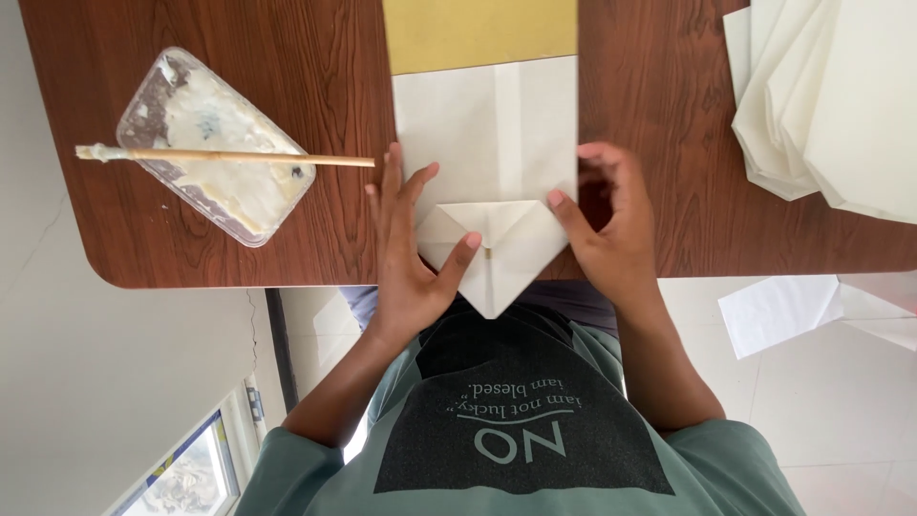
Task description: Folding and gluing paper to assemble handmade paper bags.
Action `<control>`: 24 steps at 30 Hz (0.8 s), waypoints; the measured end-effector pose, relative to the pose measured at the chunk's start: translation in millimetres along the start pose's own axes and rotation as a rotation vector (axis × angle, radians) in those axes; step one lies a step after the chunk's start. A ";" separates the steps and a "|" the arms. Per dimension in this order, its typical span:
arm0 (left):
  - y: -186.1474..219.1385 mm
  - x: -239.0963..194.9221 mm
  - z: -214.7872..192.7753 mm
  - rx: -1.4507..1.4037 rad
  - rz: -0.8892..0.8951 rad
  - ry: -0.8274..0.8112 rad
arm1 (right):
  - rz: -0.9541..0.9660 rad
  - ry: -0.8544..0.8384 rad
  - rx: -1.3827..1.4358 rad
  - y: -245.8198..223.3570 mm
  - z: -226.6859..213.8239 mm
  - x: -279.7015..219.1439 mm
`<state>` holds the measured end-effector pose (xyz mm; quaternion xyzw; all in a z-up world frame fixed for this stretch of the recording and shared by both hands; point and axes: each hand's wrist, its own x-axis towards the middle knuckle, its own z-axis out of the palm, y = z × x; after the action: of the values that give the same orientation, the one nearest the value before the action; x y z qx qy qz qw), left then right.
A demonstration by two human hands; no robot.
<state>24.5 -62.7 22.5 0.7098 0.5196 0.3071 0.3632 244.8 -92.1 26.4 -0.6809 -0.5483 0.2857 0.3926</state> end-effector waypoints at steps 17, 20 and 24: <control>-16.7 -0.1 -34.4 0.294 0.598 0.237 | -0.375 0.050 -0.315 -28.4 -18.7 44.3; -40.1 -23.6 -49.3 0.249 0.456 0.425 | -0.403 -0.249 -0.257 -48.5 -6.9 50.8; -72.9 -40.2 -66.9 0.263 0.244 0.705 | -0.464 -0.440 -0.273 -70.8 23.1 65.5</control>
<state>-78.4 -73.9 -4.0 0.6579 0.5591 0.5036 0.0295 204.4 -17.0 76.9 -0.5063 -0.7931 0.2528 0.2251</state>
